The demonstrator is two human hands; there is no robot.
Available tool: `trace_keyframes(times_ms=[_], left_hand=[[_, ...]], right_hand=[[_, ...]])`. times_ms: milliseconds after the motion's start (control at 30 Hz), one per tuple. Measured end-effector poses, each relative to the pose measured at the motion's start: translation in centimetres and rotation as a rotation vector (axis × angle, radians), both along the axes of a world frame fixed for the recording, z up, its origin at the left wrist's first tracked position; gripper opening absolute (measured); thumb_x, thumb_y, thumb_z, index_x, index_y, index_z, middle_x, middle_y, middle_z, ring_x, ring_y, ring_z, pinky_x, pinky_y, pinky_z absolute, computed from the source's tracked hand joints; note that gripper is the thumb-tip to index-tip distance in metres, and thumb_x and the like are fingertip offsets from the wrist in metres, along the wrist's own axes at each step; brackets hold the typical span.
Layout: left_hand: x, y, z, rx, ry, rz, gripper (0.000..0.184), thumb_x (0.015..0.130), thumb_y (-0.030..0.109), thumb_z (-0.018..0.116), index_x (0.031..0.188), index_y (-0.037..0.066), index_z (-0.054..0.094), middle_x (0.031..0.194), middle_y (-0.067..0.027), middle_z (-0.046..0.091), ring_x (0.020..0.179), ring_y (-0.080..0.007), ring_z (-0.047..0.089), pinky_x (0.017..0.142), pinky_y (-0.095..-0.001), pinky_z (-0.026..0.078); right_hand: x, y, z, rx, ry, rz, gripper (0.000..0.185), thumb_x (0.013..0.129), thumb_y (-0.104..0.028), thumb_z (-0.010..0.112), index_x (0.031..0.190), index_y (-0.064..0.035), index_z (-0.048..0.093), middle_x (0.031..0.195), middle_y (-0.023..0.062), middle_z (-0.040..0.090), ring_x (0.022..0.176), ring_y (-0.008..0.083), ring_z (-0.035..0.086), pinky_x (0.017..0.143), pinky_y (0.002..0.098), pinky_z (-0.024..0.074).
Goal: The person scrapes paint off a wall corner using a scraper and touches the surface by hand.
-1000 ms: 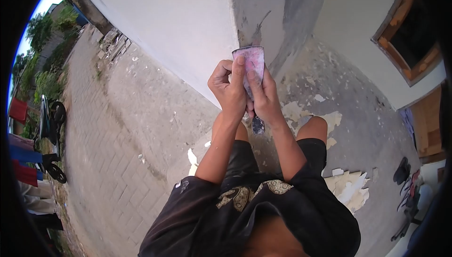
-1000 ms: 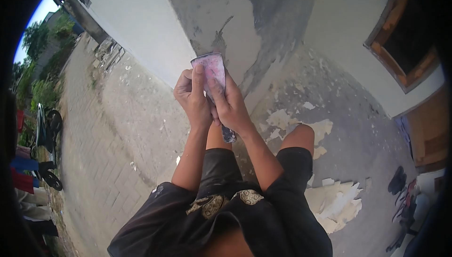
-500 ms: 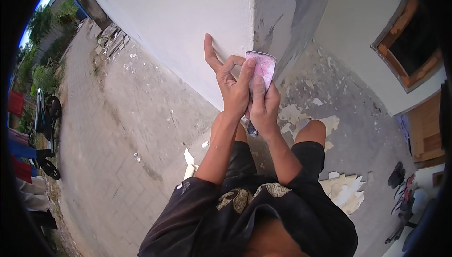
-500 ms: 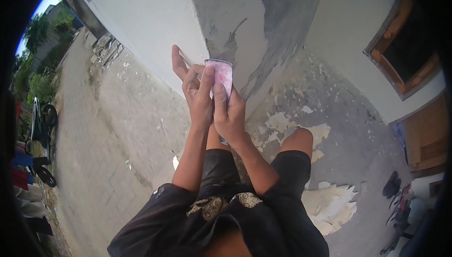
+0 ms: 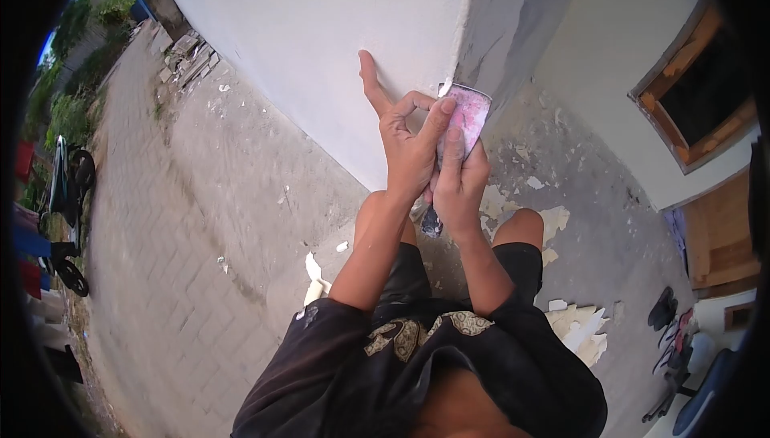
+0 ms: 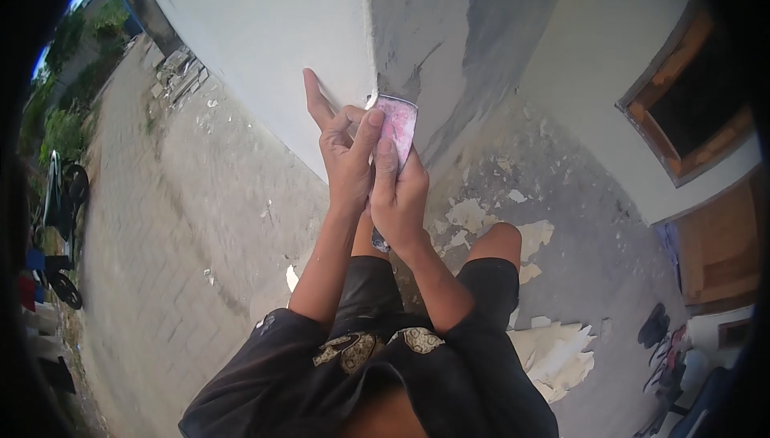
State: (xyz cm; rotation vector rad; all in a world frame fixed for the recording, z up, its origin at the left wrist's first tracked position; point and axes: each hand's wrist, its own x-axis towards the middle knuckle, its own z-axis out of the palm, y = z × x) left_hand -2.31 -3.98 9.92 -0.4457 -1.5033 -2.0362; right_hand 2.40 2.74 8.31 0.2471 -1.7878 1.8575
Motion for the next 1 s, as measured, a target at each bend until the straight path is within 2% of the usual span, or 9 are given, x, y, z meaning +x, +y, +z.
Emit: trace_keyframes(times_ms=[33,233,400,467,567,700,833,933,1000], left_hand=[[0.0,0.0,-0.5,-0.008,0.006,-0.013,0.025,0.083,0.032,0.076,0.07,0.012,0.07,0.165,-0.0156,-0.004,0.15,-0.0392,-0.013,0.116,-0.0605,-0.005],[0.0,-0.4,-0.7,0.019,-0.006,-0.084,0.026,0.085,0.031,0.074,0.07,0.011,0.069,0.165,-0.0148,-0.007,0.15,-0.0392,-0.014,0.117,-0.0586,-0.004],[-0.1,-1.0,-0.5,0.097,-0.051,-0.227,0.025,0.086,0.03,0.072,0.071,0.01,0.069,0.165,-0.0152,-0.008,0.149,-0.039,-0.017,0.117,-0.0584,-0.004],[0.3,-1.2,-0.3,0.094,-0.073,-0.268,0.025,0.087,0.03,0.072,0.071,0.011,0.069,0.165,-0.0154,-0.009,0.148,-0.0392,-0.02,0.116,-0.0594,-0.005],[-0.3,-1.4,-1.0,-0.067,0.021,-0.099,0.024,0.086,0.03,0.073,0.071,0.012,0.07,0.165,-0.0155,-0.01,0.148,-0.0398,-0.02,0.116,-0.061,-0.006],[0.0,-0.8,-0.3,-0.023,-0.024,-0.084,0.027,0.087,0.033,0.071,0.071,0.012,0.069,0.165,-0.0155,-0.01,0.148,-0.0398,-0.02,0.116,-0.0609,-0.006],[-0.5,-1.8,-1.1,-0.02,0.09,-0.166,0.038,0.091,0.047,0.057,0.084,0.011,0.067,0.165,-0.0153,-0.011,0.148,-0.0376,-0.022,0.116,-0.0584,-0.007],[-0.6,-2.1,-0.8,0.015,0.034,-0.176,0.056,0.091,0.06,0.045,0.112,0.008,0.055,0.164,-0.017,-0.012,0.148,-0.0361,-0.023,0.117,-0.0561,-0.009],[-0.8,-2.0,-0.4,0.017,0.062,-0.184,0.067,0.088,0.061,0.045,0.128,0.007,0.042,0.164,-0.0166,-0.013,0.149,-0.0301,-0.023,0.117,-0.0501,-0.014]], right_hand=[[0.3,0.2,-0.1,-0.012,-0.023,0.016,0.037,0.105,-0.023,0.044,0.12,0.0082,0.058,0.09,0.0122,0.068,0.077,0.0158,0.063,0.068,0.0311,0.0499],[-0.1,0.3,1.3,0.026,0.015,0.046,0.036,0.106,-0.024,0.044,0.122,0.0069,0.055,0.094,0.0111,0.066,0.08,0.0153,0.062,0.069,0.0305,0.0497],[-0.6,-0.2,1.3,0.035,0.112,-0.016,0.035,0.106,-0.024,0.043,0.12,0.006,0.056,0.085,0.0063,0.063,0.069,0.0089,0.058,0.06,0.0252,0.0453],[0.3,0.1,1.6,-0.028,0.032,0.088,0.033,0.106,-0.025,0.043,0.114,0.004,0.057,0.076,0.0018,0.057,0.057,0.0056,0.048,0.05,0.0237,0.039],[0.5,0.0,1.7,-0.033,0.028,0.078,0.032,0.106,-0.026,0.042,0.109,0.0024,0.057,0.07,-0.0006,0.053,0.052,0.0035,0.043,0.045,0.023,0.0356],[-0.7,-0.5,1.8,-0.009,0.12,0.001,0.031,0.107,-0.026,0.041,0.11,0.0017,0.055,0.064,-0.0002,0.05,0.047,0.004,0.041,0.04,0.0236,0.0342],[0.3,0.2,2.1,-0.12,-0.018,0.197,0.03,0.107,-0.026,0.04,0.11,0.0015,0.052,0.055,-0.0011,0.044,0.038,0.005,0.038,0.035,0.0238,0.0315],[-0.3,0.2,1.6,-0.148,-0.018,0.196,0.031,0.107,-0.026,0.041,0.111,0.0032,0.051,0.052,-0.0019,0.044,0.037,0.005,0.039,0.035,0.0232,0.0302],[-0.2,0.2,2.0,-0.148,-0.033,0.199,0.03,0.107,-0.026,0.041,0.109,0.0026,0.05,0.051,-0.0016,0.043,0.036,0.0052,0.038,0.035,0.0232,0.0302]])
